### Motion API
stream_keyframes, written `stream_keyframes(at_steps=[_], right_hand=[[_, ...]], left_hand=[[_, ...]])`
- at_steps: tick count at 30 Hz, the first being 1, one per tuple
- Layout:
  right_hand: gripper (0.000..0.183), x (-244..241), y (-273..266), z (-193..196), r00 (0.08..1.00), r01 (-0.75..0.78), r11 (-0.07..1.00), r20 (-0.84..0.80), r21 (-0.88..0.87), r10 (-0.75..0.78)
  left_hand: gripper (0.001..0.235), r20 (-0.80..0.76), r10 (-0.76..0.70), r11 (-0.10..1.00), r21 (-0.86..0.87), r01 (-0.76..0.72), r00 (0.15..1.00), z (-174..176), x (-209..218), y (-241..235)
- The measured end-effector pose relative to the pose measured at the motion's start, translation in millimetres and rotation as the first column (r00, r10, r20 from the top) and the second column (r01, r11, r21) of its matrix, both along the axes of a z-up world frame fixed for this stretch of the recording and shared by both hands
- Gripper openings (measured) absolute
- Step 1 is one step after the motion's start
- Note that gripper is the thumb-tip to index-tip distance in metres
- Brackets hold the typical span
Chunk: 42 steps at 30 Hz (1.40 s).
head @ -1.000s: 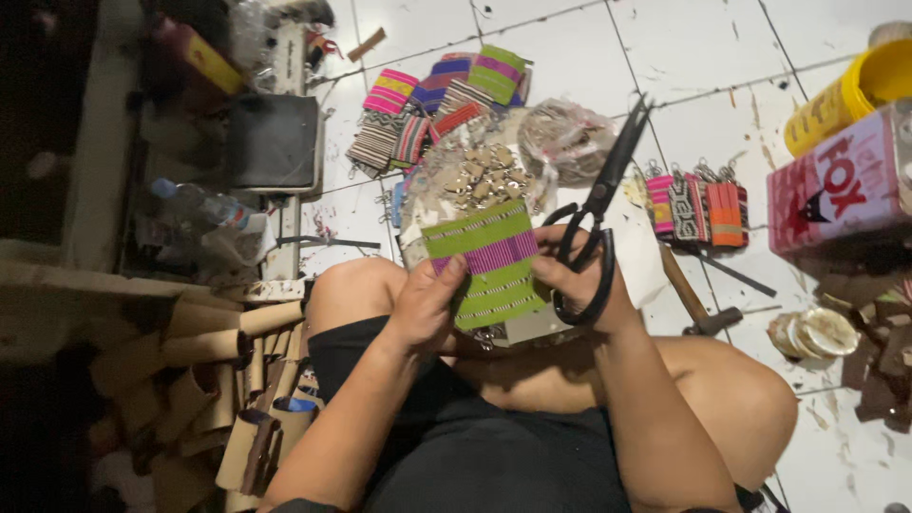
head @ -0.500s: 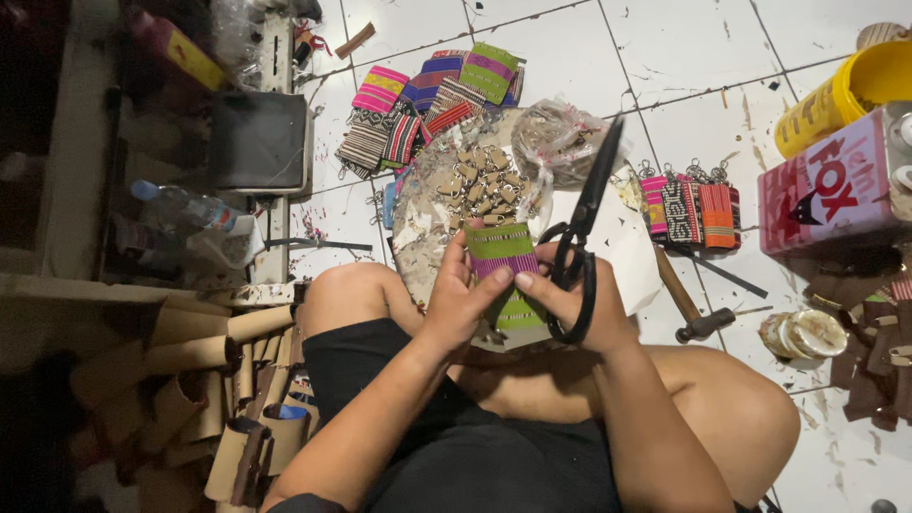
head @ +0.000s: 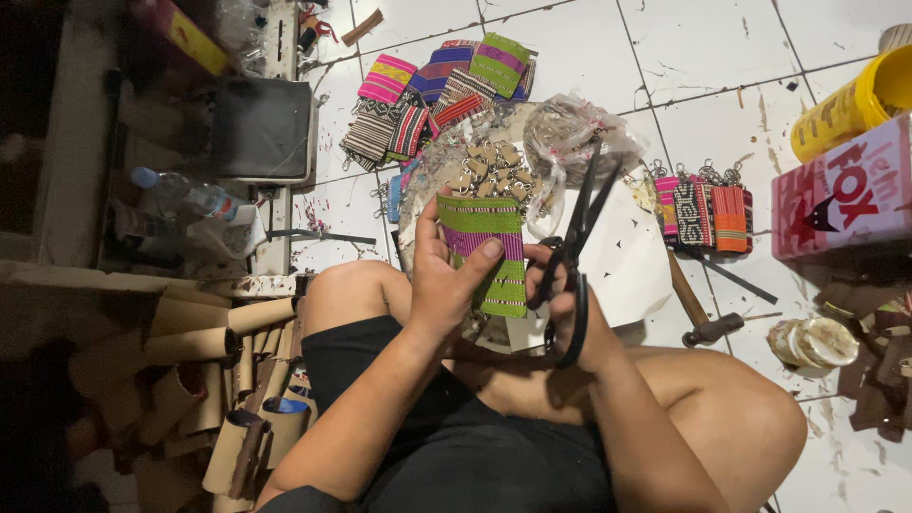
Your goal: The person sits on the floor and uses scissors to trim the edges of small, colorful woven keychains. They handle two different keychains, one green and purple and another black and white, cutting away excess material from the sides and ends.
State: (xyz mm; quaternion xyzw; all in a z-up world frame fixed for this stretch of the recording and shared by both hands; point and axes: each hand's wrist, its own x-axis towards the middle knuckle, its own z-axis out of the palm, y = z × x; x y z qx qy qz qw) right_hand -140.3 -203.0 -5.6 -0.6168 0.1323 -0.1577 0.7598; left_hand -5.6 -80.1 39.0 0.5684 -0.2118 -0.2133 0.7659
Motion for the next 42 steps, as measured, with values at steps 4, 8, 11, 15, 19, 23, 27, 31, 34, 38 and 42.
stream_keyframes(at_steps=[4,8,11,15,19,23,27,31,34,38,42], right_hand=[[0.127,6,4,8,1.000,0.008,0.997,0.003,-0.082,-0.008],[0.064,3,2,23,0.957,0.286,0.953,0.077,-0.098,-0.279],[0.042,-4,-9,22,0.924,0.378,0.923,0.090,-0.075,-0.371],[0.034,-9,-14,29,0.904,0.427,0.898,0.084,-0.104,-0.419],[0.030,-9,-8,36,0.891,0.447,0.892,0.122,-0.074,-0.436],[0.038,-8,-9,25,0.930,0.361,0.927,0.105,-0.102,-0.351],[0.085,-6,-4,13,0.997,0.045,0.996,0.069,-0.082,-0.040],[0.107,-6,5,10,0.992,-0.108,0.992,0.064,-0.058,0.112],[0.097,-7,10,37,0.989,-0.134,0.984,0.047,-0.115,0.140],[0.102,-1,21,90,0.978,-0.164,0.972,0.101,-0.166,0.182],[0.106,-4,15,66,0.963,-0.206,0.949,0.125,-0.239,0.240]], left_hand=[[0.101,-0.012,0.030,1.000,-0.008,-0.030,0.999,-5,-8,-1],[0.097,0.010,0.063,0.998,0.029,-0.063,0.998,-9,-22,1],[0.094,0.049,0.049,0.995,0.085,-0.053,0.998,-8,-25,9],[0.093,0.096,0.031,0.992,0.118,-0.042,0.995,-10,-27,16],[0.093,0.131,0.062,0.989,0.125,-0.079,0.989,1,-22,25],[0.096,0.136,0.090,0.991,0.088,-0.103,0.987,12,-19,31],[0.096,0.152,0.124,0.990,0.047,-0.132,0.981,30,-13,39],[0.097,0.137,0.099,0.995,0.014,-0.102,0.986,45,-15,39],[0.097,0.090,0.065,0.998,-0.026,-0.063,0.994,49,-21,37],[0.097,0.074,0.055,0.998,-0.031,-0.053,0.996,46,-28,32],[0.095,0.096,0.035,0.999,-0.012,-0.034,0.995,43,-27,31]])
